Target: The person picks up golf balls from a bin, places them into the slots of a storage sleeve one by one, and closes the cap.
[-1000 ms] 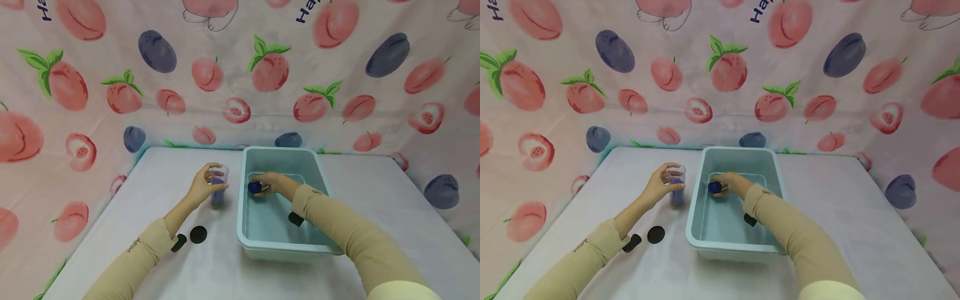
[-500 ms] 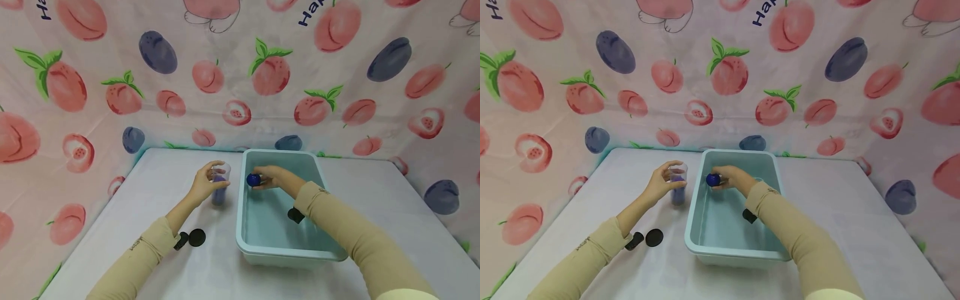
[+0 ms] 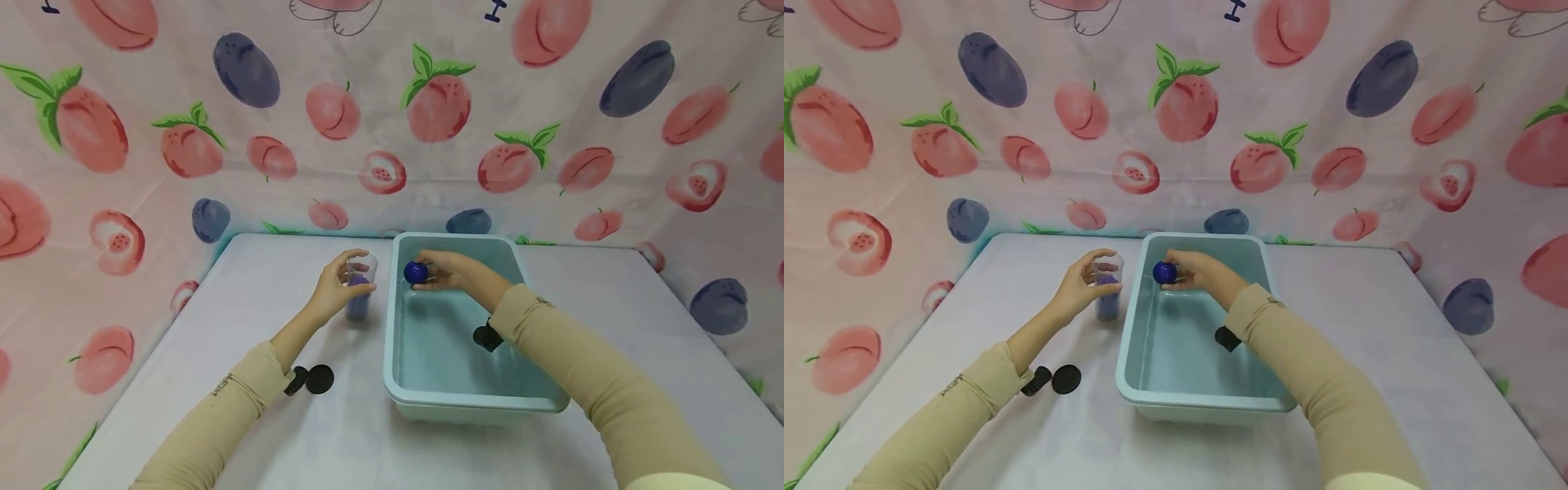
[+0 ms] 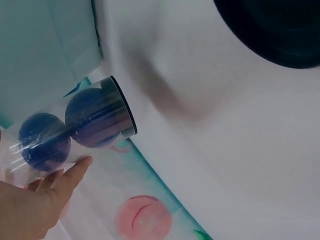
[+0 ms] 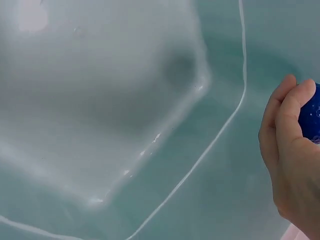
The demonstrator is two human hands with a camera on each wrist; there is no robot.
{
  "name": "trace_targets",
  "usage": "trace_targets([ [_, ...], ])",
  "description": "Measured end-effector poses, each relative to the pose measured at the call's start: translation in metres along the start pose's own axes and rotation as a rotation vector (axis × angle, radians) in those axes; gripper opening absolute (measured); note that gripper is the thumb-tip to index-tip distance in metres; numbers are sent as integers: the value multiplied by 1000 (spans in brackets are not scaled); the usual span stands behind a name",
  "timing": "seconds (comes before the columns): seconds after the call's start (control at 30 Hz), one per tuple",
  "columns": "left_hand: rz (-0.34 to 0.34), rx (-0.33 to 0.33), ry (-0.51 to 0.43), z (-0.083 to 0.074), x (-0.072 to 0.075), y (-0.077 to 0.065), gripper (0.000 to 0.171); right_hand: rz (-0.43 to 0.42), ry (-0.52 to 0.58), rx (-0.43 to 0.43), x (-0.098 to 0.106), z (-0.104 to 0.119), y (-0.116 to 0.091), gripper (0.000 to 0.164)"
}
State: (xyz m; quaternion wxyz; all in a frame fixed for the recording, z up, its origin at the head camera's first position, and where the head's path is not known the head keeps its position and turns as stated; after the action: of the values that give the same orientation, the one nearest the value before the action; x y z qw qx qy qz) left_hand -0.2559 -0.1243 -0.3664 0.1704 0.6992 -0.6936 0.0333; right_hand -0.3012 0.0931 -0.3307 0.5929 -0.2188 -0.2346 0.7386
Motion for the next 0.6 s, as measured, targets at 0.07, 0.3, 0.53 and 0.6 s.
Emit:
trace_targets([
  [0.07,2,-7,2,-1,-1,2,57,-2,8,-1,2,2,-1,58],
  [0.3,3,-28,8,-5,-2,8,58,14,20,24,6,9,-3,57],
  [0.53,-6,-13,-6,-5,-6,7,58,42,51,46,3,16,-10,56],
  [0.6,2,-3,-19,-4,-9,7,58,47,51,53,2,16,-12,55],
])
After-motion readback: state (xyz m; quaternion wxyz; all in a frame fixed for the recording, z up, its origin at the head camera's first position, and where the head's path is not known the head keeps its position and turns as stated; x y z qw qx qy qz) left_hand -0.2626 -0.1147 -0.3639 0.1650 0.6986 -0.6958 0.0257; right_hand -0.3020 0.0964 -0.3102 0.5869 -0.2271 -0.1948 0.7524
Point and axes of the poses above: each hand's wrist, its own y-axis towards the middle knuckle, its own x-axis out of the back of the hand, z = x × y, the point moved 1 cm from there along y, towards the middle knuckle, and after that the axes turned 9 degrees about -z, right-handed, at the moved point
